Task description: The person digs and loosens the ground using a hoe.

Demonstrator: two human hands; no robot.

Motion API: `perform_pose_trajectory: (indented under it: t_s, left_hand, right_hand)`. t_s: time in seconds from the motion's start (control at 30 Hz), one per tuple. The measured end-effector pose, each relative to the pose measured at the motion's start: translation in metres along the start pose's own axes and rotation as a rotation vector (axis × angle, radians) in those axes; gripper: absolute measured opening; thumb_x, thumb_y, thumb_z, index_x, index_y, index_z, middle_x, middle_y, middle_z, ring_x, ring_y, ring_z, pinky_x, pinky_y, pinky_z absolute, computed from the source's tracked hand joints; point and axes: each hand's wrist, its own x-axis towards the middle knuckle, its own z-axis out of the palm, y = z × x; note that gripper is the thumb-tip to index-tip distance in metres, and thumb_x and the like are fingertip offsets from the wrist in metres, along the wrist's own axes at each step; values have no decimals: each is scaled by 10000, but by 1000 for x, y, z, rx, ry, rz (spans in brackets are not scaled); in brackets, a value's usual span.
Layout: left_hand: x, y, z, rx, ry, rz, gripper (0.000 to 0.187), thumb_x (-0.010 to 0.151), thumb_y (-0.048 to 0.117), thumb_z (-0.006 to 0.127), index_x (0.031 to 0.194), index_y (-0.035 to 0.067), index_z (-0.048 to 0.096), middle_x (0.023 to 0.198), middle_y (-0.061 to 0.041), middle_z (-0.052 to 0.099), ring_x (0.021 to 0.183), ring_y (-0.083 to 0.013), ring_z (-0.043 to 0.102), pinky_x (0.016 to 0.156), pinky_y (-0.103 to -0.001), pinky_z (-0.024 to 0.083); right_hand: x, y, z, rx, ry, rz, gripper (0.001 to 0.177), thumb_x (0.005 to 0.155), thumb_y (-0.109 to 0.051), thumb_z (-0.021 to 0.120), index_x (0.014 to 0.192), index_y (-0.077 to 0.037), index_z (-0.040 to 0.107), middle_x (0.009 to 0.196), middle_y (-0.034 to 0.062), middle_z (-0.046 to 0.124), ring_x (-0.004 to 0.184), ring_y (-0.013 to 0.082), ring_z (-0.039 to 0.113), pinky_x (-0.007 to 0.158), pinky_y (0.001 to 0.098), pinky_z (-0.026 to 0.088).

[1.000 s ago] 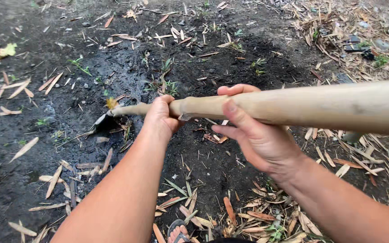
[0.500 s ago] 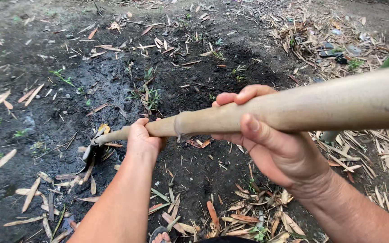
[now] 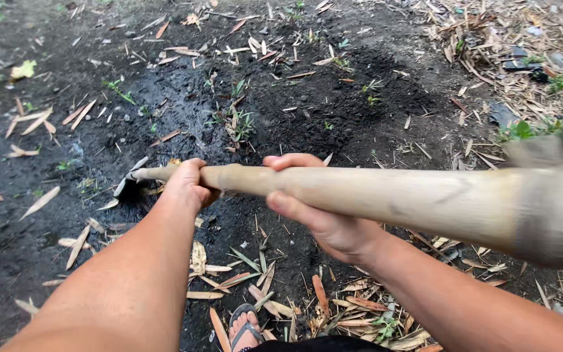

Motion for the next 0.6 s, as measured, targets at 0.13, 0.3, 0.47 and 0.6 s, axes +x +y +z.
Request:
perform_pose_trajectory:
  t_s: [0.13,0.3,0.47,0.6]
  left_hand:
    - [-37,-32,28,-24,42,-21,317,917,208,595,1189,47,568,1170,-155,682,1094,-341,697,898,-598,598]
    - [-99,-81,76,-118,13,75,336,914,242,626,1198,67,587,1183,-151,648,1136,-308,668,927,-553,616]
    - [-134,-101,92,-314,-129,87,369,920,157,568,1241,21,447,1242,-209,586,1150,-398,642,1021,-675,525]
    - [-145,-88,76,-245,-164,163,351,885,156,574,1196,14,497,1194,-205,629,1107,-383,674,995,-642,562]
  right_hand:
    - [-15,-44,-27,8,107,184,415,910,-178,715,1279,-135,529,1445,32,544,1360,210,523,1029,441,541]
    - [-15,-106,-60,61,-108,-48,345,1023,-198,749,1294,-34,610,1353,206,622,1308,379,579,1073,575,594]
    - [-19,-137,-64,84,-178,-136,339,992,-254,757,1214,-46,608,1240,153,620,1318,329,598,991,618,624]
    - [-26,-130,-54,41,-206,-188,373,963,-260,775,1219,-75,575,1233,126,597,1311,290,593,994,571,610]
